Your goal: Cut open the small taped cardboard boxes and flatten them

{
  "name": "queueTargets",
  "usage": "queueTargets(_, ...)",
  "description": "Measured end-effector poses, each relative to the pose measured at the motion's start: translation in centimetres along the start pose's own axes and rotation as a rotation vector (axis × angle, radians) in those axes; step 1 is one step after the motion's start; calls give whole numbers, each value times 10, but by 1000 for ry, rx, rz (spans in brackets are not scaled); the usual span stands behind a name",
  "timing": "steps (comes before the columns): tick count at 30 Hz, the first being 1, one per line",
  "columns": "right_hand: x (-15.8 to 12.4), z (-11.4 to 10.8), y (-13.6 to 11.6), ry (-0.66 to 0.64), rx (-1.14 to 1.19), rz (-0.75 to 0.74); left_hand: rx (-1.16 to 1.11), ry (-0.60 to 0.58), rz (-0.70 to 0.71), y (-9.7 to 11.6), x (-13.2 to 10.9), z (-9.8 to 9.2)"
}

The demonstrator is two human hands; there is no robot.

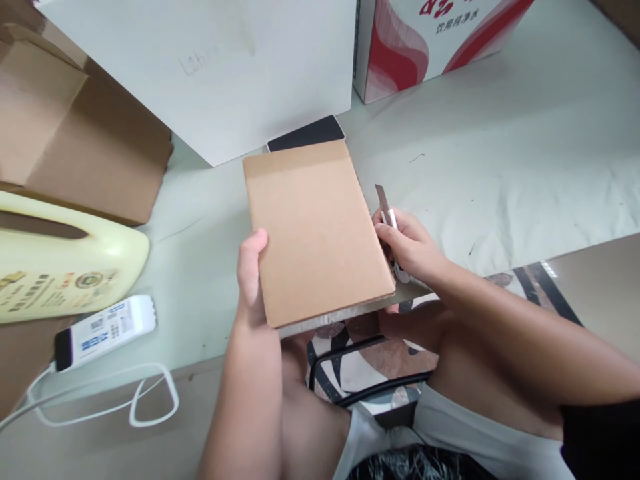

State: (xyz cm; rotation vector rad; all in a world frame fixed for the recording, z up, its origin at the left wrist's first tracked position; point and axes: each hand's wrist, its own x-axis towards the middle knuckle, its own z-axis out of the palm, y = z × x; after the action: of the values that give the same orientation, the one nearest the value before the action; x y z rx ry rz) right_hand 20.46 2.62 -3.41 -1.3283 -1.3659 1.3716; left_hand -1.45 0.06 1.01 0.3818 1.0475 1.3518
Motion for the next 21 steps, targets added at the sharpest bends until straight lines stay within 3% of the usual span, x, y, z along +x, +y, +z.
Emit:
queueTargets(11,1,1,-2,5,-2,2,27,62,13,1,-2,5)
queueTargets(21,0,1,-4,-1,8,-5,12,47,10,1,-4,6)
